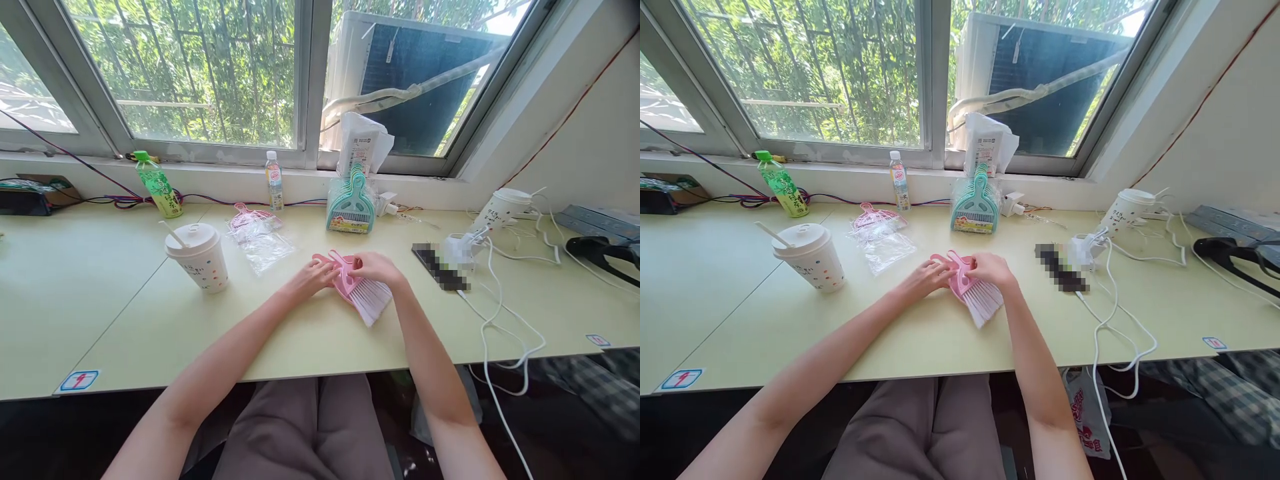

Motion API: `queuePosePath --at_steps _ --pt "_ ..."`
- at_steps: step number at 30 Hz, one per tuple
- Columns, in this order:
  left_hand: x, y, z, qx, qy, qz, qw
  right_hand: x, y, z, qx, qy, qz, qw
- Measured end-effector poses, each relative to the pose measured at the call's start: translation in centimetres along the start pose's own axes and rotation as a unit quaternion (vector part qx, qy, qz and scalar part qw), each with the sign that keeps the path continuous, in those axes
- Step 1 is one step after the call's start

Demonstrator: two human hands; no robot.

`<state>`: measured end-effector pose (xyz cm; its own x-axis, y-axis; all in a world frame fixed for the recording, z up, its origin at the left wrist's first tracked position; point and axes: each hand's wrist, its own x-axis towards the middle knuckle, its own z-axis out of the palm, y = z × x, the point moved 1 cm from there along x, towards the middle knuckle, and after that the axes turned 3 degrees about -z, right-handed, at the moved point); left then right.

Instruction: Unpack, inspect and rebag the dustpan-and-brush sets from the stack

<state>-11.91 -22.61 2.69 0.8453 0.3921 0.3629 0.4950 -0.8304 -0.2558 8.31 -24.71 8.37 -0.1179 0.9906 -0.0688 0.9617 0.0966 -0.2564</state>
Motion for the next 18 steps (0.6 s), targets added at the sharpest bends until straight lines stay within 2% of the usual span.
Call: queuePosePath --at_steps 4,7,10,14,18 --pt "-0.4 -0.9 -0.5 0.005 0.067 -0.003 0.998 0.6 -1.0 1.1 0.024 0.028 -0.021 0.999" --pt "-1.0 -2.1 -0.6 0.011 0.087 -0.036 0.996 0.8 -1.6 1.7 0.034 0.059 -0.051 0.996" --pt "-1.4 -3.2 -0.3 -0.013 0.072 -0.053 0.996 1.0 -1.9 2.1 0.030 0.081 -0.082 0.993" --pt "-1.7 -3.8 0.2 -0.114 0.033 -0.033 0.992 1.4 -1.8 2.6 0.029 0.086 -0.088 0.992" --pt "-1.6 -3.5 0.4 -0.209 0.043 -0.058 0.975 1.8 -1.4 2.9 0.056 0.078 -0.084 0.992"
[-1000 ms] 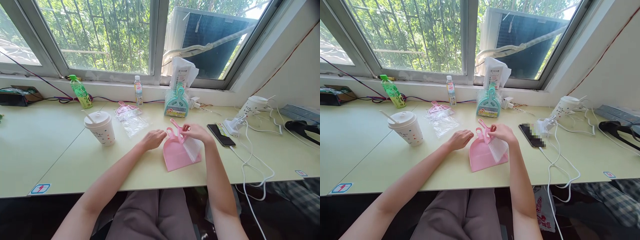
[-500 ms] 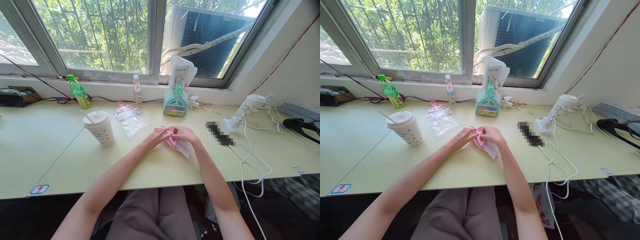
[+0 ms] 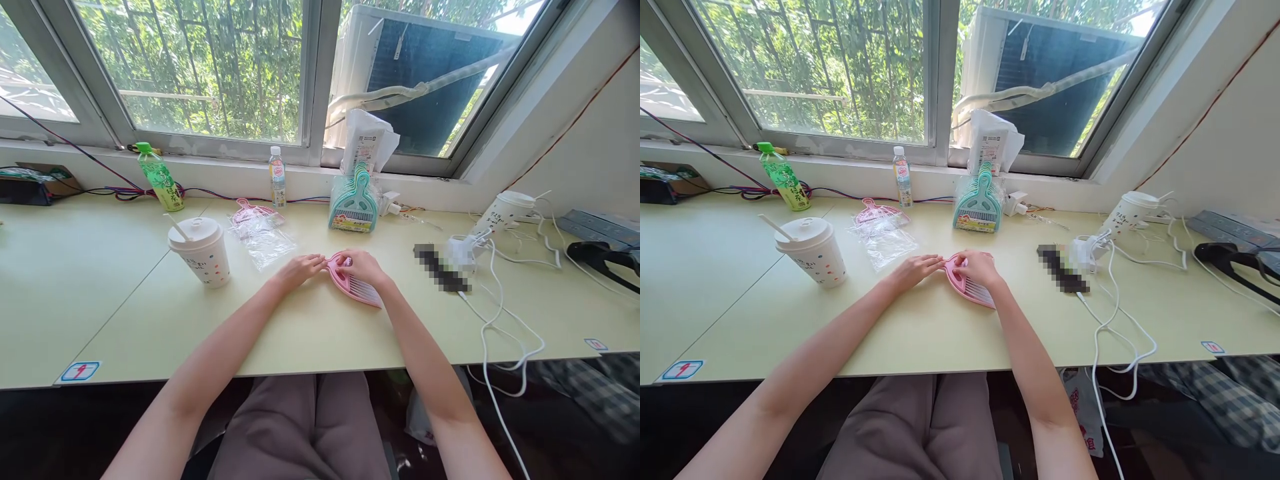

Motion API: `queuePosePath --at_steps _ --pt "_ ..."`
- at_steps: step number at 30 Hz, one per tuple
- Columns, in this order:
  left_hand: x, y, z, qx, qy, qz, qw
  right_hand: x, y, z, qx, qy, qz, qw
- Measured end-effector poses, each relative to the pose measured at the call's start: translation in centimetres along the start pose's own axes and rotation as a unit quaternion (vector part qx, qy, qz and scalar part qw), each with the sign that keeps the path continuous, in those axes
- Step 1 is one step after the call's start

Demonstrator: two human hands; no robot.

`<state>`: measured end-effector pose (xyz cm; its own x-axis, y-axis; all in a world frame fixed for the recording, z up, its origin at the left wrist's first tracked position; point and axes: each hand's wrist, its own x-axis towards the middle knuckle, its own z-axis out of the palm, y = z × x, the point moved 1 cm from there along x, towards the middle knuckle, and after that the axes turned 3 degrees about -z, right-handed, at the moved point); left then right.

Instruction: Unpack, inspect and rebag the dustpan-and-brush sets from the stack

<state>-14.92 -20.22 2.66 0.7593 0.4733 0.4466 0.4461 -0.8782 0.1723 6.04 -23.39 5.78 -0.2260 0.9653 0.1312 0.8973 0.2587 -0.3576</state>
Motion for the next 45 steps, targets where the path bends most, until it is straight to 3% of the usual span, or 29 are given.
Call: queuePosePath --at_steps 5,12,16,18,20,22,24,26,28,31,34,36,38,40,42,45 --pt "0.4 0.8 0.4 0.040 0.011 -0.023 0.999 0.2 -0.1 -0.1 -0.012 -0.004 -0.001 1.000" --pt "0.6 1.2 1.0 0.108 -0.025 -0.043 0.993 0.5 -0.9 -0.5 -0.045 -0.038 0.006 0.998" --pt "0.2 1.2 0.7 0.088 -0.015 -0.025 0.996 0.1 -0.6 -0.1 -0.012 -0.008 0.016 1.000" --pt "0.1 1.2 0.5 0.076 0.016 -0.025 0.997 -0.1 -0.3 0.1 0.021 0.016 0.015 1.000" --pt "0.3 1.1 0.2 0.045 0.097 -0.077 0.991 -0.1 -0.3 0.3 0.050 0.039 0.019 0.998" --pt "0.6 1.0 0.2 -0.038 0.206 -0.175 0.962 0.1 -0.4 0.5 0.079 0.092 0.043 0.992" --pt "1.0 1.1 0.5 -0.200 0.240 -0.275 0.909 0.4 -0.8 0.8 0.122 0.172 0.079 0.974" --pt "1.5 1.5 1.1 -0.404 0.160 -0.325 0.840 0.7 -1.3 1.3 0.162 0.240 0.101 0.952" --pt "1.9 2.1 1.8 -0.556 0.056 -0.327 0.762 1.0 -1.6 1.7 0.184 0.260 0.085 0.944" --pt "2.0 2.4 2.3 -0.639 0.022 -0.342 0.689 1.4 -0.6 1.3 0.188 0.220 0.058 0.955" --pt "1.8 1.6 2.2 -0.653 0.047 -0.391 0.647 0.7 3.5 -0.9 0.104 0.257 0.139 0.951" --pt "1.7 0.7 1.8 -0.660 0.078 -0.404 0.629 -0.7 7.4 -2.7 -0.017 0.354 0.230 0.906" --pt "1.7 0.0 1.4 -0.667 0.117 -0.401 0.616 -2.3 11.3 -3.8 -0.095 0.390 0.324 0.857" --pt "1.8 -0.4 1.0 -0.673 0.166 -0.397 0.602 -3.5 14.4 -4.1 -0.131 0.359 0.396 0.835" --pt "1.8 -0.5 0.8 -0.679 0.201 -0.390 0.588 -4.0 16.3 -3.8 -0.151 0.301 0.426 0.840" --pt "1.7 -0.2 0.6 -0.694 0.198 -0.373 0.583 -3.7 17.2 -3.1 -0.184 0.238 0.425 0.854"
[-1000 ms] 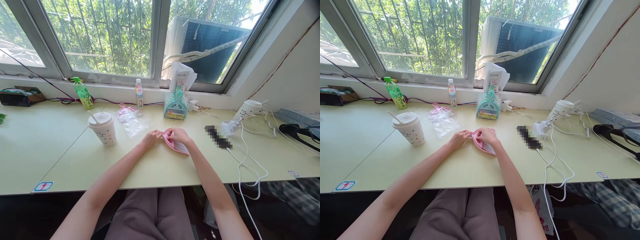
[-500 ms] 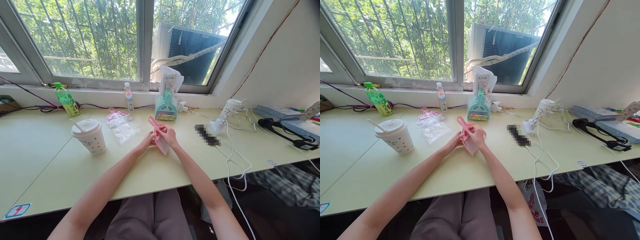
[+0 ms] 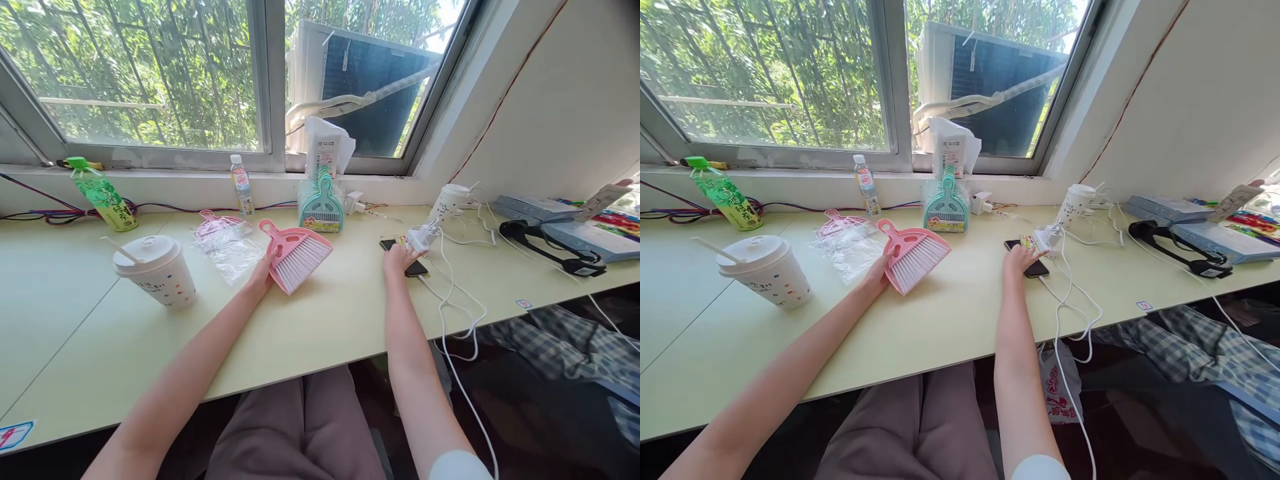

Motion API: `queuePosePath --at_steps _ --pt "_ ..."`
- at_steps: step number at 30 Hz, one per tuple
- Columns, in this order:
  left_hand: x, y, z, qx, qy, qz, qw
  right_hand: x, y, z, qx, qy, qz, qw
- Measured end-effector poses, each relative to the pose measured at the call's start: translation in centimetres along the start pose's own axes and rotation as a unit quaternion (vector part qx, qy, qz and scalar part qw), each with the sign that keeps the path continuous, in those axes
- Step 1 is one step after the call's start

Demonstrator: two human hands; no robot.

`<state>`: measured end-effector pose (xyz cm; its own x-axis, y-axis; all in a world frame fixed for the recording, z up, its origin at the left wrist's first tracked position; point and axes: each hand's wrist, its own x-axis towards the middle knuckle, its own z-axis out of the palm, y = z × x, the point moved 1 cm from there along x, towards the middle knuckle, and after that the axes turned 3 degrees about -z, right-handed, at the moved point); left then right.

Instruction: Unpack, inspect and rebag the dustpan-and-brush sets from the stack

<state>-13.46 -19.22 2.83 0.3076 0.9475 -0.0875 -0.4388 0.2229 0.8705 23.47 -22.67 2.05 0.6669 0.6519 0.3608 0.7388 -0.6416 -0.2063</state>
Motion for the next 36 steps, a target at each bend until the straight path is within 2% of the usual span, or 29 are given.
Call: queuePosePath --at_steps 4,8,10,12,15,18,20,21,22,23,24,26,28,30,32,33,36 --pt "-0.3 -0.1 -0.2 0.006 -0.007 -0.008 1.000 -0.2 -0.7 0.2 -0.014 0.003 -0.040 0.999" --pt "-0.3 0.0 -0.4 0.013 -0.009 -0.012 1.000 -0.4 -0.6 0.2 0.003 0.079 -0.026 0.997" --pt "-0.3 0.1 -0.4 0.022 -0.028 -0.003 0.999 -0.4 -0.3 0.3 0.000 0.069 -0.005 0.998" --pt "-0.3 0.2 -0.5 0.040 -0.049 0.000 0.998 -0.5 -0.3 0.4 0.001 0.030 -0.011 0.999" --pt "-0.1 0.2 -0.7 0.049 -0.052 -0.012 0.997 -0.8 -1.2 0.3 0.039 0.016 -0.080 0.996" --pt "0.1 0.0 -0.9 0.025 -0.057 -0.011 0.998 -1.8 -3.9 -0.7 0.160 0.025 -0.157 0.974" --pt "0.1 0.0 -0.9 0.021 -0.073 -0.012 0.997 -3.0 -6.3 -1.8 0.299 0.034 -0.187 0.935" --pt "0.0 0.0 -0.9 0.024 -0.082 -0.014 0.996 -3.8 -7.6 -2.4 0.384 0.040 -0.191 0.902" --pt "0.0 0.0 -0.8 0.028 -0.093 -0.017 0.995 -4.6 -8.9 -3.1 0.472 0.031 -0.201 0.858" --pt "-0.1 0.0 -0.7 0.032 -0.107 -0.018 0.994 -5.6 -10.1 -3.8 0.550 -0.005 -0.221 0.805" --pt "-0.1 0.1 -0.6 0.034 -0.121 -0.017 0.992 -6.6 -11.2 -4.4 0.608 -0.066 -0.251 0.750" --pt "-0.1 0.1 -0.4 0.035 -0.141 -0.013 0.989 -8.7 -12.8 -5.5 0.659 -0.197 -0.304 0.659" --pt "0.1 0.0 -0.5 0.032 -0.135 -0.015 0.990 -10.2 -13.6 -6.3 0.686 -0.252 -0.314 0.606" --pt "0.4 -0.2 -0.9 0.026 -0.105 -0.025 0.994 -10.9 -13.7 -7.0 0.727 -0.222 -0.291 0.581" --pt "0.8 -0.5 -1.2 0.021 -0.082 -0.042 0.995 -10.9 -13.5 -7.4 0.740 -0.177 -0.286 0.582" --pt "0.9 -0.7 -1.3 0.019 -0.082 -0.047 0.995 -10.7 -13.4 -7.4 0.721 -0.166 -0.305 0.600" --pt "0.8 -0.8 -1.3 0.013 -0.112 -0.019 0.993 -10.2 -13.1 -6.4 0.566 -0.153 -0.417 0.695"
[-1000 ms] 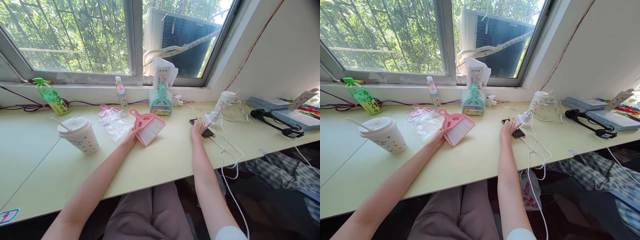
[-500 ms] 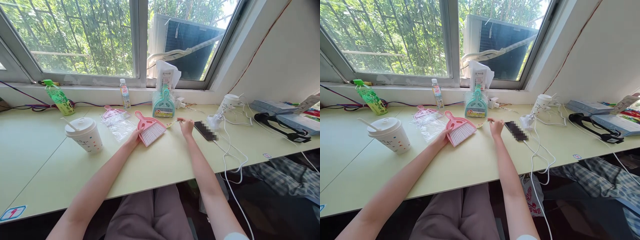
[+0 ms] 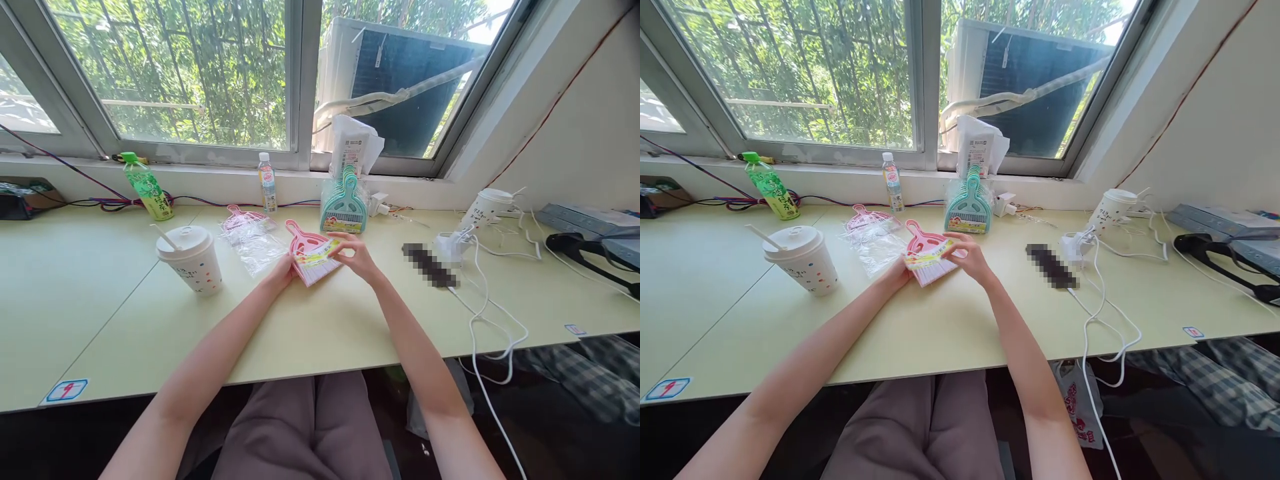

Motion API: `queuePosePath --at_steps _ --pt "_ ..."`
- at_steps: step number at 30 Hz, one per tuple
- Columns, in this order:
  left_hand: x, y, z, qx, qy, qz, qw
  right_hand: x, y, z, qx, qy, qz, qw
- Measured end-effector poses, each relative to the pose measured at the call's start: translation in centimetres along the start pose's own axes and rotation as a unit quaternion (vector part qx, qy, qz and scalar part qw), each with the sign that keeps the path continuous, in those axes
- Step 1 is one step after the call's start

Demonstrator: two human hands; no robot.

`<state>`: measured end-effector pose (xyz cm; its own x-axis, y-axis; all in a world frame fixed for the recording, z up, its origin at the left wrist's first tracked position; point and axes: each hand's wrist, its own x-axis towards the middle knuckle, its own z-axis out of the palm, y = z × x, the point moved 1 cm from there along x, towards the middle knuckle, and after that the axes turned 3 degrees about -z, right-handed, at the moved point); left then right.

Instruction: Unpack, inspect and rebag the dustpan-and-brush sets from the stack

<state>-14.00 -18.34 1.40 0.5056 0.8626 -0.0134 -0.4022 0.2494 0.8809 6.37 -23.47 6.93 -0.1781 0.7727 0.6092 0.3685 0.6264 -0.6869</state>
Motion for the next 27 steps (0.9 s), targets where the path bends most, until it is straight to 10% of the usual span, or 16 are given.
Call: queuePosePath --at_steps 6,16,21,27 --pt "-0.8 0.4 0.6 0.013 -0.008 0.014 1.000 -0.7 3.8 0.6 -0.238 -0.057 0.004 0.970" --pt "-0.6 0.5 0.4 0.008 0.034 0.051 0.998 -0.9 3.9 1.3 -0.252 -0.024 0.043 0.967" --pt "-0.5 0.8 0.1 -0.007 0.085 0.091 0.992 -0.8 4.6 2.4 0.003 0.181 0.216 0.959" --pt "-0.7 1.1 -0.2 0.023 0.053 0.090 0.994 -1.3 4.6 5.6 0.329 0.048 0.316 0.889"
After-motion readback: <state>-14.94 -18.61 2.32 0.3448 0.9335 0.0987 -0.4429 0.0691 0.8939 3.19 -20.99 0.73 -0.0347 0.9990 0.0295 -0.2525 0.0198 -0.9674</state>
